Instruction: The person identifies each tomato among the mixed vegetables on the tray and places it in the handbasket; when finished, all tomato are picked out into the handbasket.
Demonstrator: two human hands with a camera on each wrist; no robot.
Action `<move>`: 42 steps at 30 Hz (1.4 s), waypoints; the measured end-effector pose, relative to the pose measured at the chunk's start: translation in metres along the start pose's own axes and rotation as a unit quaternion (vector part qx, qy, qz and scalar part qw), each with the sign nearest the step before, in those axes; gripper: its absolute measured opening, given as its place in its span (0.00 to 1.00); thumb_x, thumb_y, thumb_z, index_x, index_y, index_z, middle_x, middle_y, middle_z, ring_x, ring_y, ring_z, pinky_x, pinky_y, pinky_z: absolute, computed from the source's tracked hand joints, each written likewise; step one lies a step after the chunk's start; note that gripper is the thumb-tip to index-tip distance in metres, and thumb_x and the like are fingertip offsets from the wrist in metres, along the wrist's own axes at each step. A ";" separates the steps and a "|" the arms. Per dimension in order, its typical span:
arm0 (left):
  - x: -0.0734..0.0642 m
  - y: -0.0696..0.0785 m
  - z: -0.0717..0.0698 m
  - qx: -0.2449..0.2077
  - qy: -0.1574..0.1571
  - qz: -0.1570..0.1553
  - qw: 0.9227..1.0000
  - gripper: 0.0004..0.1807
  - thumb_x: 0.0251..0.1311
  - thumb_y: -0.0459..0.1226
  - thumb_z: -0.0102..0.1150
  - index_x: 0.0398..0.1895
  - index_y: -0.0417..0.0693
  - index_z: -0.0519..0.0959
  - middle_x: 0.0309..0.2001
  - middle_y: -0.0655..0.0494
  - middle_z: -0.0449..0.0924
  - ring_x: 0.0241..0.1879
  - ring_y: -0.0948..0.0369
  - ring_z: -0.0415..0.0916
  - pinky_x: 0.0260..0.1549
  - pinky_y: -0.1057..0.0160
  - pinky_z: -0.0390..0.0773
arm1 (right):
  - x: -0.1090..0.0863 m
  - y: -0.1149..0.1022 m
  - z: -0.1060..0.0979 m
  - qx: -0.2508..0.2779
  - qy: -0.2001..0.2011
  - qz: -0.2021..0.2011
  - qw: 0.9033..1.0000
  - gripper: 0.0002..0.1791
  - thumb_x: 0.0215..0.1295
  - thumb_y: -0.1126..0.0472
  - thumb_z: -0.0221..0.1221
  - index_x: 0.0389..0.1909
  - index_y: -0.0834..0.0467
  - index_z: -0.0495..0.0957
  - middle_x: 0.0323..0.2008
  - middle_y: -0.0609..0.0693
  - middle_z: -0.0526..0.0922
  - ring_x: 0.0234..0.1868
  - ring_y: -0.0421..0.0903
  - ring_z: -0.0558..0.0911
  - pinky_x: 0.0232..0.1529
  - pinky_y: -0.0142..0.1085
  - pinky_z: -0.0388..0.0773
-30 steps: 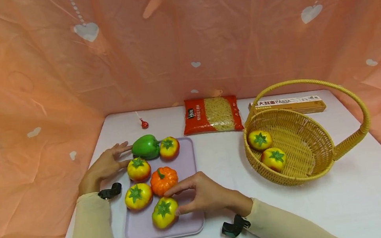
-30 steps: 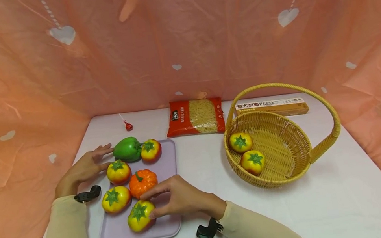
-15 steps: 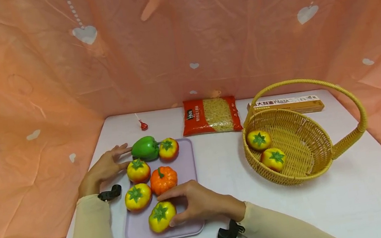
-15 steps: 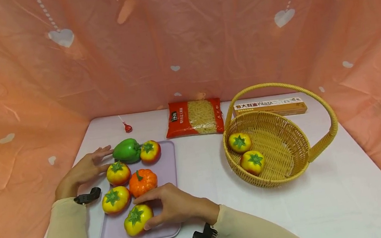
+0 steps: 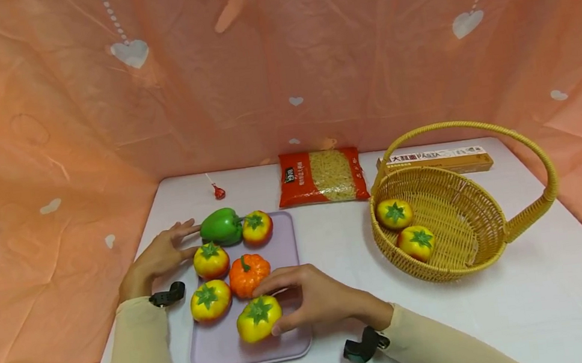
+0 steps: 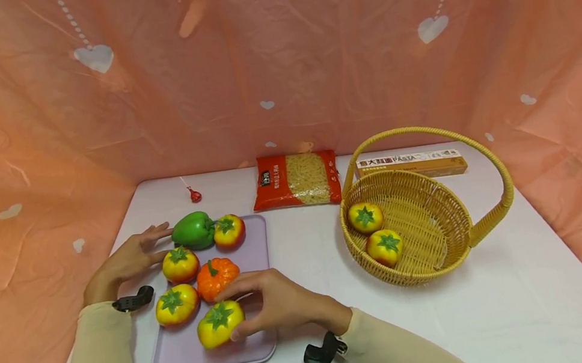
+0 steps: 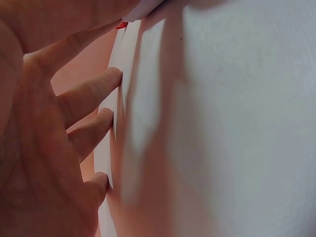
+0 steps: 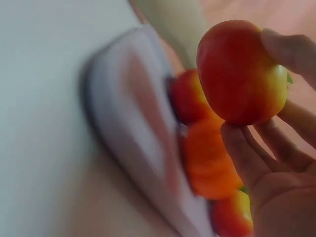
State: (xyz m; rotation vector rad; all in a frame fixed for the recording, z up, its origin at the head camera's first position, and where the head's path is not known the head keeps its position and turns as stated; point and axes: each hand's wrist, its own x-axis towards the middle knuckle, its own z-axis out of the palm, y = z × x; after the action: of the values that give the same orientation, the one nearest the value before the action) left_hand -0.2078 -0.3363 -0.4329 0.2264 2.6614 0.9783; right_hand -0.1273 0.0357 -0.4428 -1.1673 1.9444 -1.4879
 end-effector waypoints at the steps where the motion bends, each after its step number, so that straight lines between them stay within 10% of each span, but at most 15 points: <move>1: 0.000 0.000 0.000 0.001 0.000 0.001 1.000 0.36 0.72 0.43 0.68 0.81 0.43 0.72 0.87 0.36 0.54 0.88 0.30 0.36 0.80 0.21 0.38 | -0.004 -0.002 -0.005 0.014 0.009 -0.001 1.000 0.32 0.63 0.63 0.79 0.68 0.56 0.84 0.69 0.51 0.85 0.70 0.40 0.81 0.75 0.37 0.78; 10: 0.002 -0.002 0.001 0.006 0.001 0.002 1.000 0.35 0.72 0.41 0.68 0.80 0.43 0.72 0.87 0.36 0.54 0.88 0.30 0.36 0.81 0.22 0.38 | -0.056 -0.014 -0.067 0.025 0.143 0.004 0.989 0.31 0.67 0.66 0.75 0.71 0.62 0.81 0.70 0.62 0.82 0.68 0.44 0.84 0.71 0.35 0.81; 17: 0.001 -0.001 -0.001 0.018 0.003 0.006 1.000 0.35 0.72 0.40 0.68 0.80 0.43 0.73 0.87 0.35 0.55 0.87 0.30 0.37 0.80 0.21 0.39 | -0.104 -0.014 -0.114 0.042 0.293 -0.014 0.955 0.31 0.65 0.79 0.70 0.70 0.73 0.77 0.66 0.51 0.85 0.63 0.41 0.88 0.63 0.34 0.86; 23: 0.000 -0.001 -0.001 0.001 -0.002 -0.006 1.000 0.35 0.72 0.39 0.68 0.81 0.43 0.72 0.88 0.37 0.53 0.88 0.31 0.35 0.80 0.21 0.37 | -0.134 -0.018 -0.132 -0.006 0.364 0.053 0.930 0.28 0.71 0.74 0.69 0.71 0.71 0.77 0.63 0.39 0.86 0.62 0.34 0.86 0.60 0.27 0.84; 28: 0.001 -0.002 0.001 0.000 0.000 0.000 1.000 0.35 0.72 0.41 0.68 0.81 0.43 0.72 0.87 0.37 0.54 0.88 0.31 0.35 0.81 0.22 0.38 | -0.158 -0.021 -0.143 -0.058 0.383 0.072 0.919 0.28 0.70 0.73 0.70 0.71 0.70 0.78 0.63 0.36 0.86 0.63 0.30 0.85 0.59 0.24 0.83; 42: 0.001 -0.004 0.002 0.003 0.005 0.002 1.000 0.35 0.72 0.39 0.68 0.81 0.43 0.72 0.87 0.37 0.54 0.88 0.31 0.36 0.81 0.22 0.38 | -0.228 -0.025 -0.155 -0.124 0.308 0.134 0.934 0.30 0.68 0.77 0.69 0.71 0.70 0.77 0.62 0.29 0.85 0.58 0.27 0.87 0.53 0.23 0.86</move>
State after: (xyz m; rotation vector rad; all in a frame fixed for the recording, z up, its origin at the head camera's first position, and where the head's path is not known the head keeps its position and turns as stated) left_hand -0.2084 -0.3378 -0.4368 0.2288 2.6732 0.9752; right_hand -0.1073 0.3092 -0.4023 -0.5011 2.6421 -1.6133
